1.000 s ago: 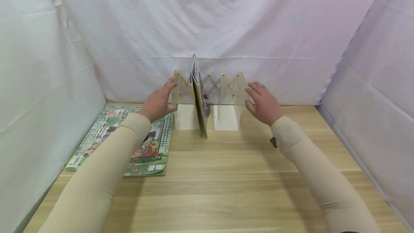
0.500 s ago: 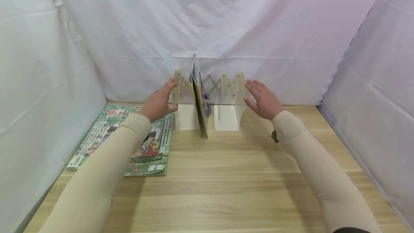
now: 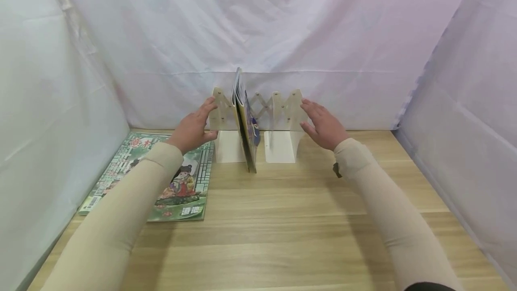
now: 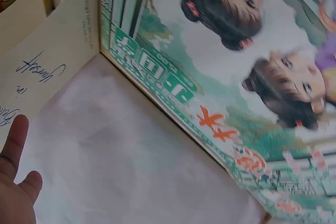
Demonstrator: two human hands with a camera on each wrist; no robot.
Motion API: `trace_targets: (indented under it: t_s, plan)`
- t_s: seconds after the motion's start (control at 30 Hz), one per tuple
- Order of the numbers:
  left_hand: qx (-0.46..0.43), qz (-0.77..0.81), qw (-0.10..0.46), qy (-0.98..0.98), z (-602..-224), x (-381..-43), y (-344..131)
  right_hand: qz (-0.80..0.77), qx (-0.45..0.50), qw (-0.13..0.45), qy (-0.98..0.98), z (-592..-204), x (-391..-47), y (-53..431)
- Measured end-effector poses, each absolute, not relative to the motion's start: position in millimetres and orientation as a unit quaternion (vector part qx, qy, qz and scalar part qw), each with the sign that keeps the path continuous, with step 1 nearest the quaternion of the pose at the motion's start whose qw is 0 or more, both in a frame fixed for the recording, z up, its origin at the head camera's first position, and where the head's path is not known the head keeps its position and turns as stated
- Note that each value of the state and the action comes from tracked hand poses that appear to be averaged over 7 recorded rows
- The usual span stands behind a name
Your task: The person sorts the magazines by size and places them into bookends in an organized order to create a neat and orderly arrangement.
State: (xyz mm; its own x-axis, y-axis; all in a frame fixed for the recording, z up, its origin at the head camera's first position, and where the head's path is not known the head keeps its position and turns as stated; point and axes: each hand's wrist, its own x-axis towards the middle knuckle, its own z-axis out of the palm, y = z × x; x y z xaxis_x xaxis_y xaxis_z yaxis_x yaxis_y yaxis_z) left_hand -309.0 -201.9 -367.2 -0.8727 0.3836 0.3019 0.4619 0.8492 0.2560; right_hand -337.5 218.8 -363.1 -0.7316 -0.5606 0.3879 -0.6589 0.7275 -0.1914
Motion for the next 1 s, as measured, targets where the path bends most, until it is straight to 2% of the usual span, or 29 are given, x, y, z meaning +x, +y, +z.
trace_targets:
  t_s: [0.3,0.5,0.63,0.77,0.9,1.0]
  plan:
    - [-0.236,-0.2,0.098,-0.946,-365,-307,-202,0.199,0.335,0.159,-0.907,-369,-339,220]
    - [-0.207,-0.232,0.096,-0.946,-362,-277,-213,0.224,0.334,0.163,-0.901,-373,-338,216]
    - [-0.179,-0.224,0.076,-0.955,-366,-247,-236,0.228,0.333,0.166,-0.9,-375,-337,213]
    - [-0.167,-0.24,0.095,-0.952,-369,-226,-259,0.227,0.333,0.165,-0.9,-373,-338,215]
    - [-0.145,-0.238,0.114,-0.954,-371,-217,-283,0.228,0.33,0.166,-0.901,-372,-340,218]
    - [-0.116,-0.229,0.097,-0.962,-377,-215,-301,0.228,0.328,0.167,-0.902,-372,-342,220]
